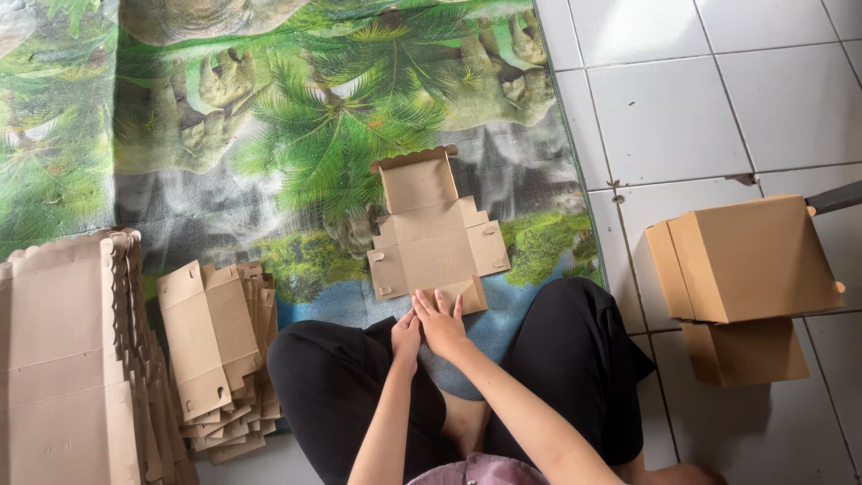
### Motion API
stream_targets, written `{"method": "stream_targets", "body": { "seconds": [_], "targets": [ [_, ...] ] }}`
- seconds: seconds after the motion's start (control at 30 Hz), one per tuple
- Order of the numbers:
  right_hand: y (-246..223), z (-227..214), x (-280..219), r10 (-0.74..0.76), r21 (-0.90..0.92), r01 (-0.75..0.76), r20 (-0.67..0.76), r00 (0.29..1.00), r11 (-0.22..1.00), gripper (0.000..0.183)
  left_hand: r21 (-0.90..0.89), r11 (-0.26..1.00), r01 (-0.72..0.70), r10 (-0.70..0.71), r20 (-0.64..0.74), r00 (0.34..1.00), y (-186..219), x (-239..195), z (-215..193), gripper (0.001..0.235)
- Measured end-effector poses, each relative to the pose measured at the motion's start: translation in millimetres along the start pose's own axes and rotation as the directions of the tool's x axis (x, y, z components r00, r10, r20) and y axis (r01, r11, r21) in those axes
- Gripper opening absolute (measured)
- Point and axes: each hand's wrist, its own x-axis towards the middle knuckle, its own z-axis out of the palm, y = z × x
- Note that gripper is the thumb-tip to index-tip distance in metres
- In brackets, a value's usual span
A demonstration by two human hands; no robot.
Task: The person sits on the floor and assembles a flat cardboard piece into a box. They fold the side flaps, tuck the tabs into slots, and secure the structure by hand.
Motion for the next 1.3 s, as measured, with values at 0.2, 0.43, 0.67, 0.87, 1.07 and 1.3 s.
{"method": "stream_targets", "body": {
  "seconds": [0.2,0.43,0.67,0.87,1.07,1.3],
  "targets": [
    [32.5,5.2,13.3,-0.011,0.295,0.053,-0.141,0.99,0.954,0.074,-0.389,0.92,0.048,-0.031,0.051,0.998,-21.1,25.2,9.3,0.033],
    [88.0,-29.6,-30.5,0.339,0.423,0.096,-0.825,0.452,0.901,0.047,-0.501,0.856,0.13,-0.123,0.047,0.991,21.6,-7.7,-4.8,0.039],
    [139.9,-4.0,-9.4,0.68,0.862,0.057,-0.437,0.589,0.504,0.061,-0.248,0.968,-0.044,0.058,0.049,0.997,-9.0,3.6,-1.9,0.035],
    [129.4,-9.8,-9.5,0.696,0.965,0.104,-0.246,0.675,0.241,0.074,0.23,0.966,-0.122,0.139,-0.063,0.988,-15.0,-10.4,-8.9,0.035],
    [115.1,-7.8,-8.8,0.494,0.908,-0.018,-0.212,0.843,0.419,0.041,0.646,0.729,-0.227,0.383,-0.109,0.917,-29.1,-17.7,2.7,0.045],
    [80.1,-0.4,-16.2,0.177,0.426,-0.096,-0.155,0.972,0.9,0.065,0.712,0.384,-0.588,0.469,0.399,0.788,43.0,-85.3,6.9,0.07]
  ]
}}
